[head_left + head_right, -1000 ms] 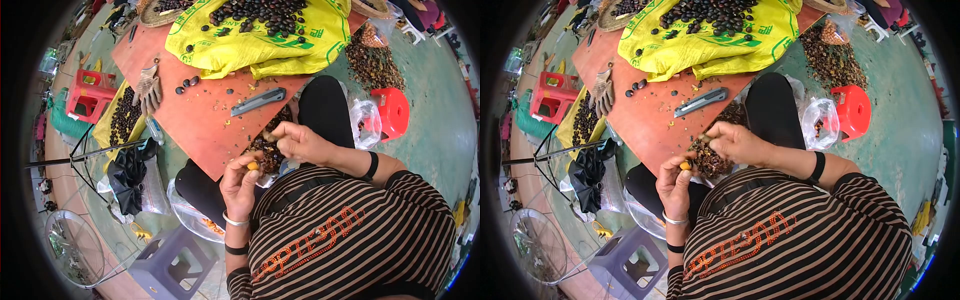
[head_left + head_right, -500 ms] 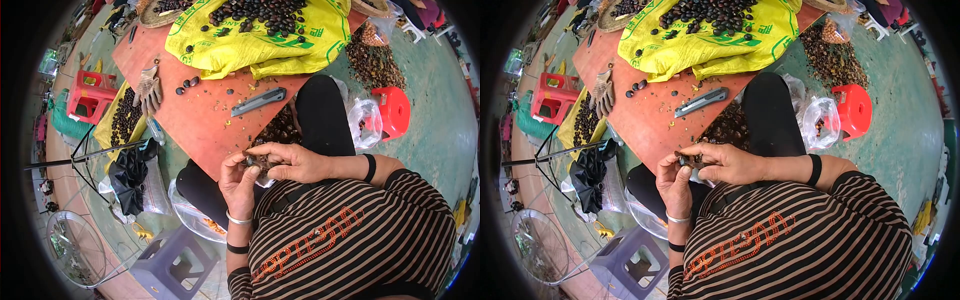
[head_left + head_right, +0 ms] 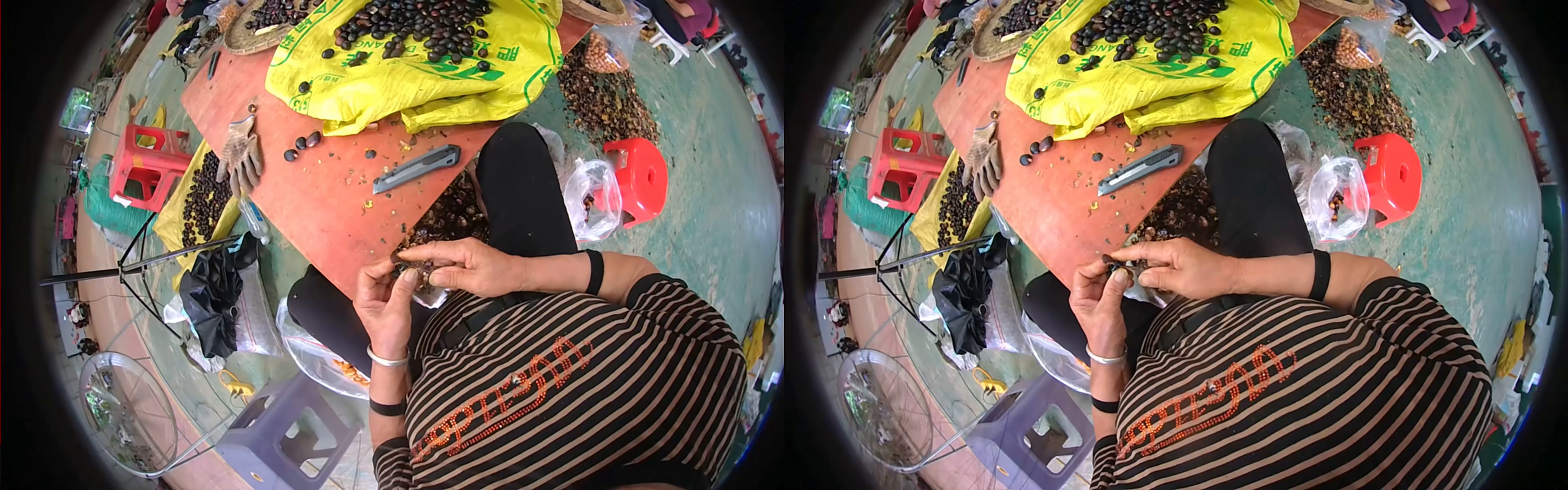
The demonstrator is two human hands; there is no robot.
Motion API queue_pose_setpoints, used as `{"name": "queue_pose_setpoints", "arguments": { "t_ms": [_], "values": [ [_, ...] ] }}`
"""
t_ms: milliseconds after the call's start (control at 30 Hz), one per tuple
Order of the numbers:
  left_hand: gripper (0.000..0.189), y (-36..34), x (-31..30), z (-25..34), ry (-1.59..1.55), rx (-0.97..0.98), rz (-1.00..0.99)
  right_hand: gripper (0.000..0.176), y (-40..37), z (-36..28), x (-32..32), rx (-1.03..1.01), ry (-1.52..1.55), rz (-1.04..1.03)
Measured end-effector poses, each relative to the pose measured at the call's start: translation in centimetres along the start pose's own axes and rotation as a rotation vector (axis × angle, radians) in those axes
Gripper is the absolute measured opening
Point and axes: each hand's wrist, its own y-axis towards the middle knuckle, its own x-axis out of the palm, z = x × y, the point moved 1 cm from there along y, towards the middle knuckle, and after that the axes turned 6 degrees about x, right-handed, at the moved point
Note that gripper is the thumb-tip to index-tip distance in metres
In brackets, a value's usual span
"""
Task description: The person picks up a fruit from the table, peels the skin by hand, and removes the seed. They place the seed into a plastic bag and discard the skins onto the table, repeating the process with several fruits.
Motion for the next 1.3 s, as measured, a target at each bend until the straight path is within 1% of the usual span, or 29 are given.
{"name": "queue_pose_setpoints", "arguments": {
  "t_ms": [33, 100, 133, 200, 233, 300, 333, 367, 433, 467, 500, 533, 567, 633, 667, 700, 767, 800, 933, 1000, 1033, 1100, 1133, 1200, 1233, 1300],
  "values": [
    [0.017, 0.0, 0.0, -0.1, 0.036, 0.008, 0.037, 0.047, 0.1, 0.2, 0.2, -0.003, 0.003, 0.002],
    [0.017, 0.0, -0.3, -0.4, 0.058, 0.000, 0.015, 0.043, 0.2, 0.5, 0.5, -0.029, 0.006, 0.079],
    [0.016, 0.1, -0.3, -0.5, 0.075, -0.005, -0.003, 0.043, 0.2, 0.5, 0.6, -0.034, 0.004, 0.083],
    [0.015, 0.3, -0.3, -0.7, 0.080, -0.018, -0.005, 0.040, 0.3, 0.4, 0.5, -0.022, -0.176, 0.147],
    [0.013, 0.2, -0.3, -0.8, 0.088, -0.036, 0.001, 0.040, 0.5, 0.7, 0.4, -0.024, -0.180, 0.151],
    [0.012, -0.2, 0.5, -0.3, 0.081, -0.038, -0.020, 0.039, 1.0, 2.6, -0.1, -0.127, -0.312, 0.284],
    [0.012, -0.3, 1.0, -0.1, 0.078, -0.040, -0.042, 0.036, 1.9, 4.4, -1.8, -0.065, -0.254, 0.333],
    [0.013, -0.5, 1.4, 0.1, 0.101, -0.016, -0.118, 0.037, 2.2, 5.6, -3.6, -0.132, -0.372, 0.416],
    [0.015, -0.2, 1.5, 0.5, -0.069, -0.094, -0.111, 0.034, 1.0, 1.3, -4.2, 0.252, -0.149, 0.292],
    [0.019, 0.0, 1.4, 0.6, -0.155, -0.115, -0.065, 0.034, 0.8, 1.0, -4.0, 0.251, -0.152, 0.284],
    [0.024, 0.2, 1.2, 0.8, -0.240, -0.142, -0.023, 0.033, 0.5, 0.9, -3.4, 0.194, -0.031, 0.239],
    [0.027, 0.5, 0.5, 0.3, -0.297, -0.155, -0.025, 0.031, 0.3, 0.5, -3.0, 0.132, 0.084, 0.192],
    [0.027, 0.6, 0.5, 0.3, -0.299, -0.148, -0.018, 0.030, -0.1, -0.1, -2.6, 0.154, 0.108, 0.128],
    [0.024, 0.6, 0.5, 0.2, -0.332, -0.196, 0.025, 0.035, -0.7, -1.8, -1.3, 0.120, 0.113, 0.066],
    [0.022, 0.6, 0.6, 0.2, -0.335, -0.208, 0.011, 0.042, -0.8, -2.0, -1.0, 0.081, 0.059, 0.039],
    [0.022, 0.4, 0.5, 0.1, -0.333, -0.214, 0.013, 0.042, -0.7, -2.1, -0.6, 0.084, 0.065, 0.040],
    [0.026, 0.4, 0.7, 0.0, -0.348, -0.192, -0.015, 0.049, -0.5, -2.5, -0.2, 0.049, -0.027, 0.001],
    [0.022, 0.5, 0.9, 0.4, -0.357, -0.202, -0.016, 0.052, -0.5, -3.0, -0.2, 0.081, -0.002, -0.030],
    [0.022, 0.4, 0.6, 0.1, -0.362, -0.141, -0.020, 0.050, -0.3, -2.4, -0.6, 0.144, 0.052, -0.096],
    [0.023, 0.4, 0.4, -0.2, -0.320, -0.072, -0.035, 0.049, -0.1, -2.4, -0.6, 0.096, 0.113, -0.107],
    [0.023, 0.4, 0.3, -0.3, -0.322, -0.076, -0.035, 0.049, 0.0, -2.0, -0.6, 0.099, 0.114, -0.105],
    [0.024, 0.5, 0.0, -0.2, -0.250, -0.044, -0.075, 0.047, 0.3, -1.6, -0.6, -0.086, -0.101, -0.039],
    [0.024, 0.5, -0.2, -0.2, -0.251, -0.047, -0.075, 0.047, 0.2, -2.0, -0.6, -0.083, -0.100, -0.037],
    [0.027, 0.4, -0.2, 0.1, -0.183, -0.045, -0.086, 0.045, -0.2, -3.1, -0.8, 0.055, -0.142, -0.081],
    [0.027, 0.4, -0.1, 0.2, -0.183, -0.049, -0.086, 0.045, -0.2, -3.0, -0.8, 0.058, -0.140, -0.080],
    [0.026, 0.3, 0.1, 0.5, -0.077, 0.025, -0.045, 0.043, 0.0, -2.6, -0.9, 0.103, -0.084, -0.107]
  ]
}}
